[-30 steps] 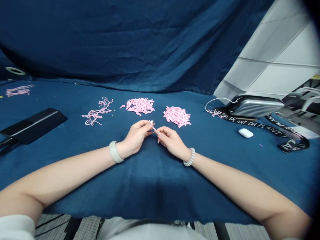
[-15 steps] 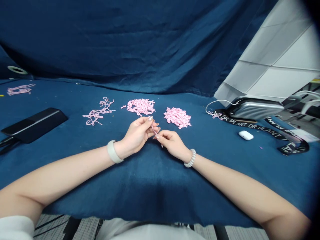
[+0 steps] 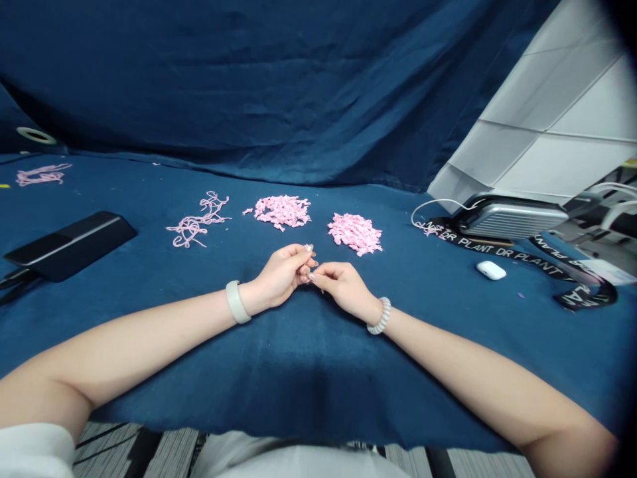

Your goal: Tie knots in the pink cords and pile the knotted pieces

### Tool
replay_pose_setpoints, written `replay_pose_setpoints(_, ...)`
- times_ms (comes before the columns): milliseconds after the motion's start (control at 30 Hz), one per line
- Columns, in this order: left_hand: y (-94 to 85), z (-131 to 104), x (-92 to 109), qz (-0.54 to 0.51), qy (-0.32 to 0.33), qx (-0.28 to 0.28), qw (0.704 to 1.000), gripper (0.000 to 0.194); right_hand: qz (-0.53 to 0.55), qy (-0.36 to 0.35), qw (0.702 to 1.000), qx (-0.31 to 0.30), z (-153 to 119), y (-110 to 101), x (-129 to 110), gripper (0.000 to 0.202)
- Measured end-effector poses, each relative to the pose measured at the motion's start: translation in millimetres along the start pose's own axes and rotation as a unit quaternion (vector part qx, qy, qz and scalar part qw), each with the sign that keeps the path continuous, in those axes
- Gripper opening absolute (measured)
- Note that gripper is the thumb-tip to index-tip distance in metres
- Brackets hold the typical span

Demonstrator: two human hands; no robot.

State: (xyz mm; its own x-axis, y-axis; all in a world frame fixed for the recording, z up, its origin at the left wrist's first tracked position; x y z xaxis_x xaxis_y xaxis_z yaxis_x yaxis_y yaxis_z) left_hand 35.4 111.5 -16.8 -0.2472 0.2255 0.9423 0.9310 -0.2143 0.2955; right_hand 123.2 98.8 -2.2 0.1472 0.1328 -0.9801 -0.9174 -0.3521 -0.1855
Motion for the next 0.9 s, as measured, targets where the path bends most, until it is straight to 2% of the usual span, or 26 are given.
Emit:
replay_pose_setpoints(167, -1.7, 4.4, -9.3, 0.012, -0.027, 0.000, 1.000, 0.022, 0.047, 0.008, 0.999, 0.010, 1.1, -1.6, 2.5, 0.027)
replay_pose_setpoints(367, 3.1, 3.9, -7.8, 0.029, -0.012, -0.019, 0.999, 0.022, 0.115, 0.025, 0.992, 0.043, 6.2, -8.4, 12.5, 0.033)
replay_pose_setpoints(667, 5.2, 2.0, -7.9, 0.059, -0.007, -0.024, 0.998, 0.018, 0.274, 0.055, 0.957, 0.073, 8.1, -13.5, 20.1, 0.039)
replay_pose_setpoints(900, 6.2, 2.6, -8.2, 0.073, -0.010, -0.025, 0.997, 0.019, 0.321, 0.053, 0.941, 0.095, 9.8, -16.7, 19.5, 0.041)
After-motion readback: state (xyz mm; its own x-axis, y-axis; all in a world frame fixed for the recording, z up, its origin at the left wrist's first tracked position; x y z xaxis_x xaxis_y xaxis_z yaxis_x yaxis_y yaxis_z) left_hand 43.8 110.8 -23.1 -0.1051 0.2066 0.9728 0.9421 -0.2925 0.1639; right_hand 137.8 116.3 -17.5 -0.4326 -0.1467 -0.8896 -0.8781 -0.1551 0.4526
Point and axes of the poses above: each hand's wrist, its own z-axis towards the middle knuckle, its own y-axis out of the palm, x = y × z, the point moved 9 cm from there along z, towards the middle knuckle, and after that the axes turned 7 degrees about z, right-handed, at the moved point
